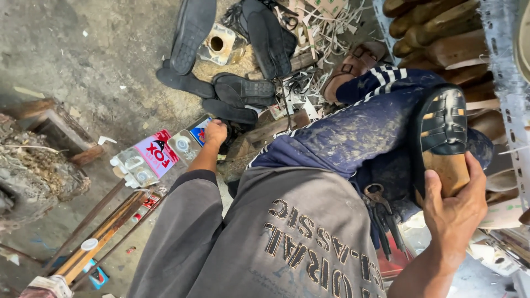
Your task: The person uses a hammer and a chisel-like tool to shape the sole of a shoe held on their lap. They then use a knife to trim the edges of the sole and a small stick to apply a substance to the shoe's upper part.
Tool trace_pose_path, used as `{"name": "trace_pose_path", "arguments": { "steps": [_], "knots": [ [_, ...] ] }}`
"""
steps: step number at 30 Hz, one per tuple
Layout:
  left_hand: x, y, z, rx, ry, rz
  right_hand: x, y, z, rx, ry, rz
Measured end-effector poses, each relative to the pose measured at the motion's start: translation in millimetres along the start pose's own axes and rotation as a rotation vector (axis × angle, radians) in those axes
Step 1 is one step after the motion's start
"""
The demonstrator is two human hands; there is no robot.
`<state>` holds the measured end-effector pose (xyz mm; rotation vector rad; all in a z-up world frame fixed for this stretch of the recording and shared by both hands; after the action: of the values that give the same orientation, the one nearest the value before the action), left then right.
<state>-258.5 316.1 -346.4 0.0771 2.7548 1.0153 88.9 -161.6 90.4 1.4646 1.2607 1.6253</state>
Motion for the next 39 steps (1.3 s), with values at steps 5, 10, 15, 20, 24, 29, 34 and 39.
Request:
{"name": "trace_pose_path", "arguments": {
  "steps": [5, 10, 15, 20, 24, 29, 34, 39],
  "knots": [
    [-93, 108, -37, -0.799, -0.654, -0.153, 6, -1, 2, 0.02, -0.027, -0.012],
    [-185, 187, -26, -0.824, -0.747, -0.007, 10, 0, 4, 0.023, -0.05, -0.033],
    [-206, 194, 27, -0.544, -0.603, 0.321, 11, 3, 1, 0.01, -0.103, -0.002],
    [-225, 191, -9, -0.657, -0.754, 0.237, -1, 1, -5, -0.014, -0.098, -0.036],
    [-228, 153, -16, -0.593, -0.861, 0.181, 3, 2, -2, -0.007, -0.087, -0.035],
    [-214, 134, -6, -0.586, -0.777, 0.232, 0, 1, -2, 0.008, -0.111, -0.022],
    [-221, 156, -20, -0.631, -0.897, 0.294, -3, -2, -2, 0.009, -0.14, -0.017],
    [-181, 188, 93, -0.971, -0.75, 0.258, -1, 0, 1, -0.042, -0.07, 0.069]
  ]
}}
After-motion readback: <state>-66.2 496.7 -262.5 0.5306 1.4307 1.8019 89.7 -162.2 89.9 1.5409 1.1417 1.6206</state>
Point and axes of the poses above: each hand's wrist, its own z-axis towards the middle knuckle, its own y-axis out of the back of the hand, x = y × z, the point moved 5 cm from there along z, towards the middle knuckle, and after that the axes turned 14 degrees about -y, right-handed, at the moved point
